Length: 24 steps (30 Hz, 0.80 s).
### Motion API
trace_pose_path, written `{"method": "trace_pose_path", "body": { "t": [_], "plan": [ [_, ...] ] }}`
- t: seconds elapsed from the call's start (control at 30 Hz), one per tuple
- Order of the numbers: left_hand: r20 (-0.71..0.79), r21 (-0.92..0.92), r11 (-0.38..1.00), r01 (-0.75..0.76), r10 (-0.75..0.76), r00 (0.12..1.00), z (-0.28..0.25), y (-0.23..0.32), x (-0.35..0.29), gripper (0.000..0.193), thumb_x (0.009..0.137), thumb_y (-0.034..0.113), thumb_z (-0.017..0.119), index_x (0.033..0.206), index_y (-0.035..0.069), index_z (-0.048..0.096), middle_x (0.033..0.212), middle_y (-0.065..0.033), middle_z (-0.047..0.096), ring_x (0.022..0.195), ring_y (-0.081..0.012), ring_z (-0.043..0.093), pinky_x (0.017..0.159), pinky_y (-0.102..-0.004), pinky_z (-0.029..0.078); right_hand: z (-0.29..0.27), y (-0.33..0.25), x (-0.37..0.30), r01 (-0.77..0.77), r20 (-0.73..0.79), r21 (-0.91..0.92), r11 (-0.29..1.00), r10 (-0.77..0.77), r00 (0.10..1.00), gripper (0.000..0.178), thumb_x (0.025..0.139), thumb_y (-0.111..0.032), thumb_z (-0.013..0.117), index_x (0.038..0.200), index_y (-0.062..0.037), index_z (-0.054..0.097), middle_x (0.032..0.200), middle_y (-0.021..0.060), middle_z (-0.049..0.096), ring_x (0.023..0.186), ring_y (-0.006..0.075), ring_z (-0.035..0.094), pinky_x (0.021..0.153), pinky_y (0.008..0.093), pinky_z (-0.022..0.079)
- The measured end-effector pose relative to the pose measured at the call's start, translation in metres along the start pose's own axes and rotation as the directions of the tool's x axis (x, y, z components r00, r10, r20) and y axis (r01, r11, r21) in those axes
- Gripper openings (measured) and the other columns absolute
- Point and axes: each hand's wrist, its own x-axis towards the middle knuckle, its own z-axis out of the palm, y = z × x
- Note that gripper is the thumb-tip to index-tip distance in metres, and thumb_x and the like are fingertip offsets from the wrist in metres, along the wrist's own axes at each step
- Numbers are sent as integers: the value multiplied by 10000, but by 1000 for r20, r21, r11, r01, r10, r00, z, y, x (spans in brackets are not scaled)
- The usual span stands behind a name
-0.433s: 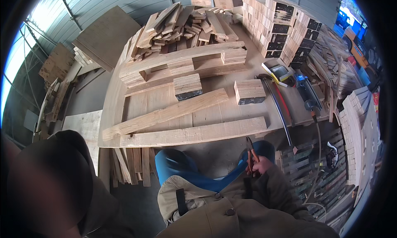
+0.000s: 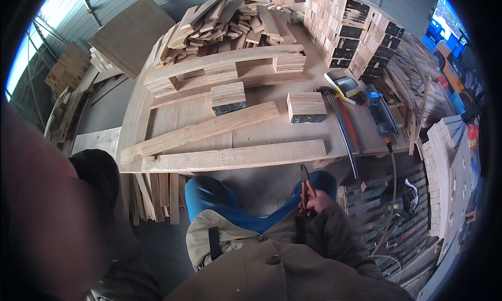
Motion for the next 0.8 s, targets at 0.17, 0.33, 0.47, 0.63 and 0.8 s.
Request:
{"method": "trace_pose_path", "body": {
  "t": [0.17, 0.33, 0.47, 0.63, 0.8],
  "plan": [
    [-60, -350, 893, 283, -323, 944, 61, -33, -32, 301, 968, -13, 720, 1268, -12, 704, 1323, -198, 701, 1260, -307, 665, 1114, -449, 495, -1, 5, 1, 2, -9, 43, 999, -2, 1000, 459, 793, 47, 554, 1251, 40, 576, 1028, 204, 733, 861, 294, 755, 638, 356, 585],
    [156, -271, 741, 615, -596, 787, 134, -42, -88, 350, 807, -80, 815, 1130, 16, 721, 1182, -109, 745, 1148, -233, 696, 1037, -348, 518, -3, 8, 0, 45, 3, 53, 998, -46, 999, 378, 798, 37, 545, 1173, 32, 600, 1016, 198, 728, 865, 302, 752, 646, 367, 590],
    [373, -144, 661, 737, -653, 659, 177, -47, -136, 380, 791, 37, 857, 1145, 0, 722, 1189, -153, 743, 1149, -308, 707, 1019, -394, 539, -5, 9, -1, 55, 14, 73, 996, -56, 998, 389, 790, 36, 543, 1175, 33, 598, 1020, 199, 727, 871, 302, 751, 652, 373, 593],
    [506, -82, 555, 828, -693, 514, 200, -42, -190, 396, 792, 96, 861, 1151, -6, 732, 1199, -171, 744, 1150, -336, 708, 1009, -415, 547, -8, 8, 0, 18, 41, 127, 992, -24, 999, 416, 778, 40, 551, 1192, 31, 583, 1034, 201, 725, 874, 306, 750, 661, 374, 597],
    [581, -99, 490, 866, -679, 450, 234, -41, -204, 436, 784, 133, 877, 1169, -10, 731, 1204, -193, 738, 1149, -344, 708, 1010, -422, 554, -11, 4, 8, -19, 68, 113, 993, 11, 998, 453, 762, 42, 573, 1215, 23, 567, 1045, 209, 721, 900, 304, 749, 690, 380, 605]
  ]
}}
